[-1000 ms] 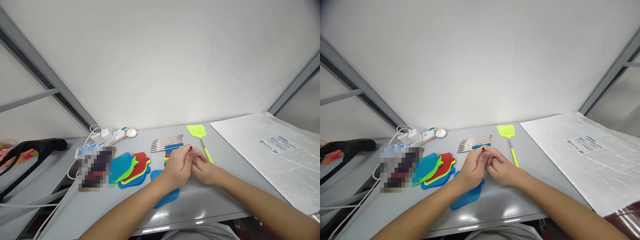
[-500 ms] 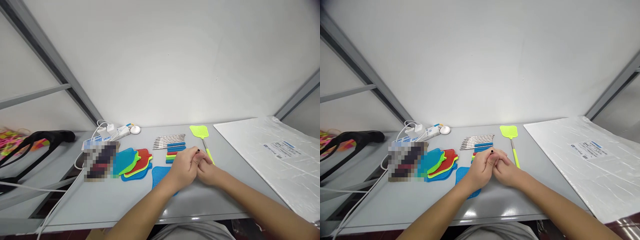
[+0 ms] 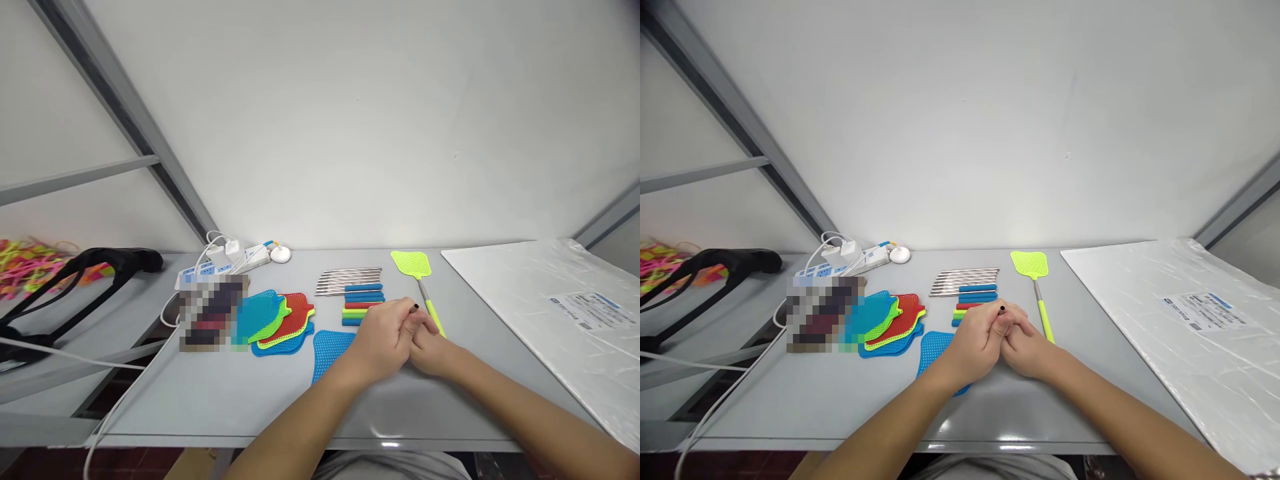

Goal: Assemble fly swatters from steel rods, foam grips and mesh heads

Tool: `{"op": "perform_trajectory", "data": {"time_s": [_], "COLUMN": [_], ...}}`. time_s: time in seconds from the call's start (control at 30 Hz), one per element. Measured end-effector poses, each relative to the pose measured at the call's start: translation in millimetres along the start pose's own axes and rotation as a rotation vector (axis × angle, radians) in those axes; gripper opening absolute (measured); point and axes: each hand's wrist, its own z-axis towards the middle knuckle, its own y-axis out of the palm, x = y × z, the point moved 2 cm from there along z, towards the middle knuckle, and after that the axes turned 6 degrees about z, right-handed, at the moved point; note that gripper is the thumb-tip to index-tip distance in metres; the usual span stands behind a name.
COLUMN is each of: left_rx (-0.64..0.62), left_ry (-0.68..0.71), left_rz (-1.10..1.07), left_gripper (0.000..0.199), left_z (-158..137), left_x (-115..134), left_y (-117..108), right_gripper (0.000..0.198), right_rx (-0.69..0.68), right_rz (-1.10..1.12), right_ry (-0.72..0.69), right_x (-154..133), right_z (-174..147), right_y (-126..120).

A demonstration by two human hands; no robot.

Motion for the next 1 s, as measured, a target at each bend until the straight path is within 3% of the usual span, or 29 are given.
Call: {"op": "perform_trajectory", "data": {"time_s": [0.33, 0.57, 0.7, 0.8, 0.93, 1.0], "left_rx": [-0.004, 0.013, 0.174, 0.326, 0.691, 0.813], "left_ry": [0.031, 0.061, 0.126, 0.124, -0.107, -0.224], "left_rz": [-0.002, 0.063, 0.070, -0.111, -0.563, -0.719], "left_gripper": [0.044, 0.041, 0.041, 0.038, 0.041, 0.041], "left_z": [-1, -1, -6, -13, -26, -34], "left_x": [-2, -7, -5, 3, 5, -1], "left_y": [-1, 3, 1, -4, -19, -25], "right_gripper": [0.036, 0.041, 0.045, 0.035, 0.021, 0.019], "right_rx": [-0.029, 0.049, 0.081, 0.041, 0.039, 0.089], "right_rz": [0.011, 0.037, 0.088, 0.154, 0.103, 0.086], "right_ry": [-0.051, -0.099, -0.116, -0.112, -0.072, -0.073], "right_x": [6, 3, -6, -17, -29, -32], "right_z": [-3, -3, 1, 2, 3, 3], "right_y": [2, 5, 7, 5, 3, 3]}}
